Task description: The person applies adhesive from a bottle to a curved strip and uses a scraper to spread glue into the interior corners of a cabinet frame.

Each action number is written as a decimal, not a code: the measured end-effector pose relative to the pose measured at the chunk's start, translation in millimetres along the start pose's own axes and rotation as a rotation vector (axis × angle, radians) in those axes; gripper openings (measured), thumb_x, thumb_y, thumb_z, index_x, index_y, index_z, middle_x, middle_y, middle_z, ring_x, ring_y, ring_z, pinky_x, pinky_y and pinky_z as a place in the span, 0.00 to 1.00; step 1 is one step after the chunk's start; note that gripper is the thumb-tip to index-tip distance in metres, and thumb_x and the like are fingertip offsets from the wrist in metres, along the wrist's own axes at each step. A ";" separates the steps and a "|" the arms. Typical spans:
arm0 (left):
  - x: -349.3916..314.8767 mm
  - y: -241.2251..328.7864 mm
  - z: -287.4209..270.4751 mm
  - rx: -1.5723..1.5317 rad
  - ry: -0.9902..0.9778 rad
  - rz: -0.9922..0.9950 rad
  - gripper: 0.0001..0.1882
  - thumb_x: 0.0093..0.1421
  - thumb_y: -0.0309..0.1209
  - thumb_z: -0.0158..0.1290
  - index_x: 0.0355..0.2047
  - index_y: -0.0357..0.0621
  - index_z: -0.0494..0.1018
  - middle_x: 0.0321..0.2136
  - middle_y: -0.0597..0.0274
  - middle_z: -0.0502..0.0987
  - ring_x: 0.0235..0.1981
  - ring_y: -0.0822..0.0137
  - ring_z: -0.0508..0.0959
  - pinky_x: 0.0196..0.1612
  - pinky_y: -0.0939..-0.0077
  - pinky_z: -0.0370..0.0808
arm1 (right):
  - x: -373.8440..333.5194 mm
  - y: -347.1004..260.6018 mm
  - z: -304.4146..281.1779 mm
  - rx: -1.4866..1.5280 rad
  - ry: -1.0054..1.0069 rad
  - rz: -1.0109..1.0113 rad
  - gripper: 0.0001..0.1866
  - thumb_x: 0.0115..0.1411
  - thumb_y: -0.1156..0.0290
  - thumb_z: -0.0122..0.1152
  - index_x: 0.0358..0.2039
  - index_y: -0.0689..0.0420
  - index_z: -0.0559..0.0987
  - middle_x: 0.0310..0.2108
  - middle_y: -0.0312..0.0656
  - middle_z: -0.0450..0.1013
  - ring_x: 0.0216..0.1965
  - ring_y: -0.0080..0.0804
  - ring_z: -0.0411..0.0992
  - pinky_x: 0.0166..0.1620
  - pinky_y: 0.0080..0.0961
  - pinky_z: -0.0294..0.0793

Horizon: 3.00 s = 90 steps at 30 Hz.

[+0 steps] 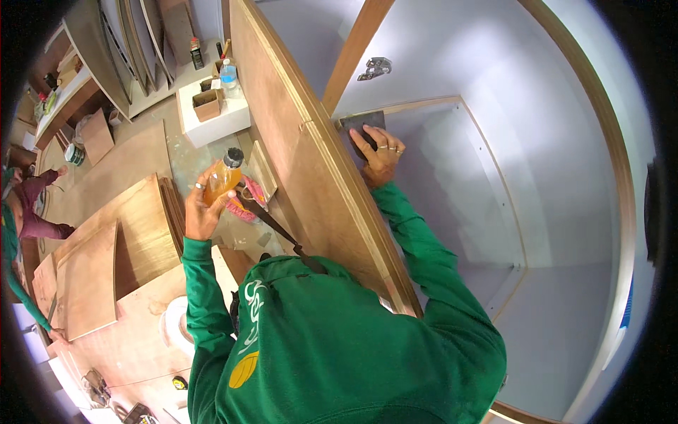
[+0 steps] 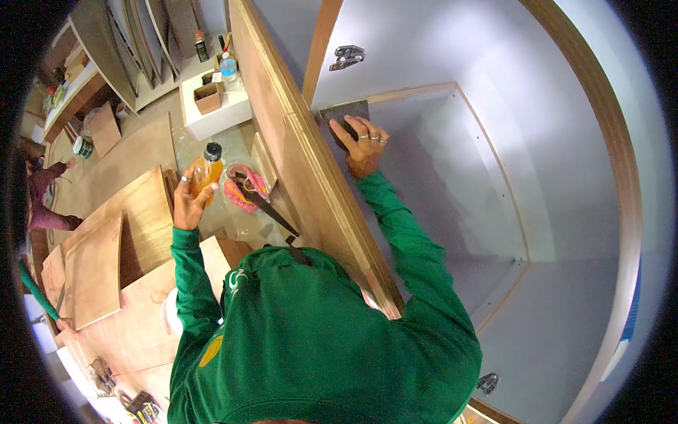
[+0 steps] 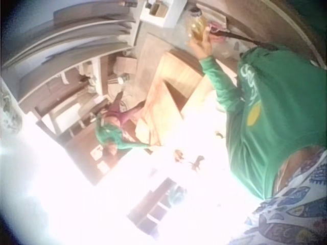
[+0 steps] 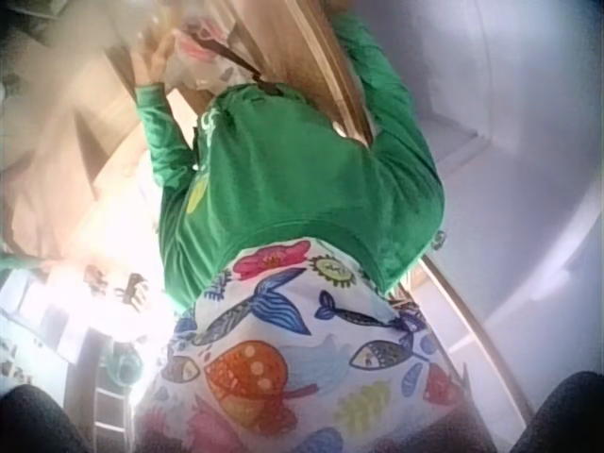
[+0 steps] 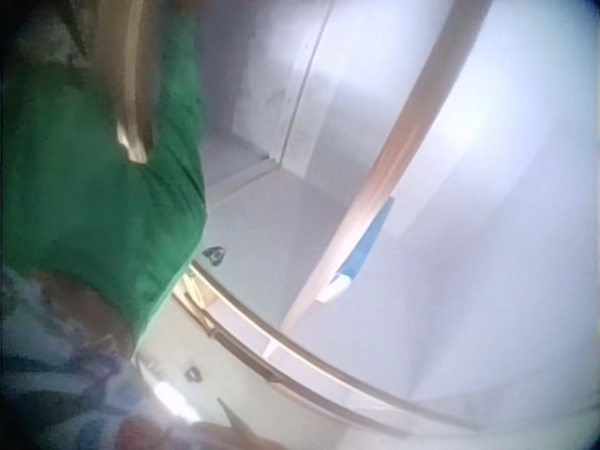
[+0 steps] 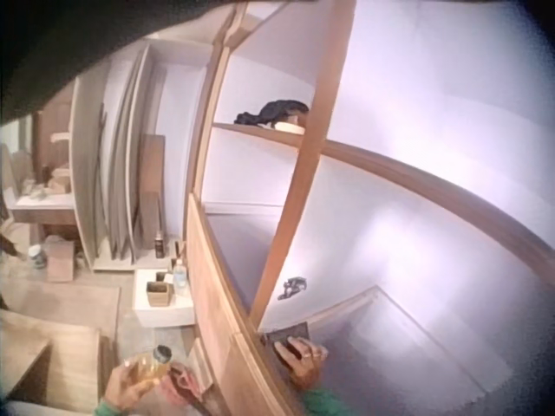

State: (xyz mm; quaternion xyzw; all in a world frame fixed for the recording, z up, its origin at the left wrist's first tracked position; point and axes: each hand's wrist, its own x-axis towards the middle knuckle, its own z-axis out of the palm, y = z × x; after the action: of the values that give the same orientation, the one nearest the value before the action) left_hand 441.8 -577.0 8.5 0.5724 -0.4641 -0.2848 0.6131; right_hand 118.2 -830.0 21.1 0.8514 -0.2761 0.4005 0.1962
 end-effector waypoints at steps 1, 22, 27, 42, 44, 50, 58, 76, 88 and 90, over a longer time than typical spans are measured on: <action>-1.4 -0.5 0.4 -0.014 0.003 -0.015 0.33 0.59 0.24 0.63 0.63 0.37 0.65 0.55 0.55 0.75 0.55 0.67 0.73 0.60 0.71 0.70 | 2.1 2.1 -8.6 0.004 -0.024 -0.008 0.25 0.57 0.75 0.55 0.52 0.34 0.82 0.51 0.27 0.73 0.52 0.29 0.69 0.53 0.38 0.59; -6.4 -11.9 6.3 -0.148 -0.047 -0.108 0.33 0.59 0.22 0.63 0.64 0.37 0.65 0.58 0.54 0.72 0.57 0.64 0.73 0.60 0.69 0.71 | 69.7 29.3 -55.8 0.099 -0.292 -0.086 0.23 0.56 0.79 0.51 0.46 0.39 0.85 0.43 0.30 0.76 0.47 0.32 0.72 0.50 0.37 0.62; -13.3 -12.5 7.8 -0.101 -0.016 -0.079 0.33 0.59 0.25 0.63 0.64 0.38 0.65 0.56 0.58 0.73 0.58 0.65 0.72 0.62 0.68 0.68 | 76.0 31.2 -67.7 0.142 -0.376 -0.085 0.24 0.56 0.79 0.51 0.47 0.40 0.84 0.42 0.31 0.76 0.46 0.34 0.72 0.51 0.38 0.62; -30.0 -14.8 6.7 -0.104 -0.018 -0.100 0.35 0.58 0.25 0.64 0.64 0.36 0.63 0.57 0.56 0.73 0.58 0.65 0.72 0.62 0.68 0.68 | 82.2 21.9 -55.2 0.166 -0.345 -0.112 0.21 0.57 0.79 0.52 0.46 0.42 0.85 0.42 0.31 0.77 0.46 0.36 0.72 0.48 0.39 0.65; -30.3 -15.6 8.1 -0.086 -0.026 -0.097 0.35 0.58 0.25 0.64 0.64 0.36 0.63 0.57 0.56 0.73 0.58 0.65 0.72 0.62 0.68 0.68 | 79.6 23.0 -50.9 0.151 -0.343 -0.121 0.21 0.57 0.79 0.52 0.46 0.41 0.85 0.42 0.30 0.77 0.47 0.35 0.72 0.47 0.39 0.65; -31.0 -15.8 11.8 -0.132 -0.009 -0.136 0.33 0.56 0.25 0.66 0.62 0.39 0.67 0.59 0.56 0.71 0.59 0.66 0.70 0.63 0.68 0.67 | 84.2 19.4 -56.5 0.185 -0.397 -0.122 0.22 0.58 0.79 0.51 0.46 0.41 0.85 0.42 0.30 0.77 0.47 0.35 0.72 0.49 0.39 0.66; -33.6 -23.2 10.4 -0.102 -0.015 -0.188 0.34 0.56 0.25 0.66 0.63 0.39 0.67 0.60 0.54 0.70 0.63 0.63 0.66 0.66 0.67 0.62 | 90.6 53.1 -75.5 0.323 -0.461 -0.001 0.24 0.57 0.81 0.50 0.47 0.41 0.84 0.44 0.31 0.77 0.48 0.35 0.71 0.52 0.38 0.64; -33.1 -18.5 13.6 -0.118 -0.006 -0.144 0.34 0.57 0.25 0.65 0.63 0.38 0.65 0.54 0.59 0.74 0.54 0.67 0.74 0.59 0.70 0.70 | 67.2 46.1 -51.4 0.132 -0.302 -0.051 0.23 0.57 0.79 0.52 0.47 0.39 0.85 0.44 0.30 0.77 0.46 0.34 0.72 0.50 0.38 0.62; -36.5 -26.2 10.8 -0.094 -0.012 -0.143 0.35 0.57 0.25 0.65 0.64 0.39 0.65 0.56 0.59 0.73 0.56 0.67 0.73 0.60 0.70 0.70 | 75.0 41.7 -63.3 0.175 -0.376 -0.064 0.22 0.57 0.78 0.52 0.46 0.39 0.85 0.43 0.29 0.77 0.46 0.33 0.72 0.48 0.37 0.63; -35.9 -26.4 12.3 -0.129 -0.011 -0.133 0.34 0.57 0.25 0.65 0.64 0.39 0.65 0.57 0.59 0.73 0.57 0.67 0.72 0.61 0.70 0.69 | 72.6 36.9 -55.6 0.145 -0.338 -0.064 0.23 0.56 0.78 0.52 0.46 0.39 0.85 0.43 0.29 0.77 0.46 0.33 0.72 0.48 0.37 0.64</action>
State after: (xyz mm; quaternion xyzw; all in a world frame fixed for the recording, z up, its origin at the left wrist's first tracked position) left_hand 420.9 -555.5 -26.8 0.5596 -0.4092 -0.3573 0.6259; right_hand 101.3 -850.3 116.2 0.9268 -0.2481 0.2642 0.0980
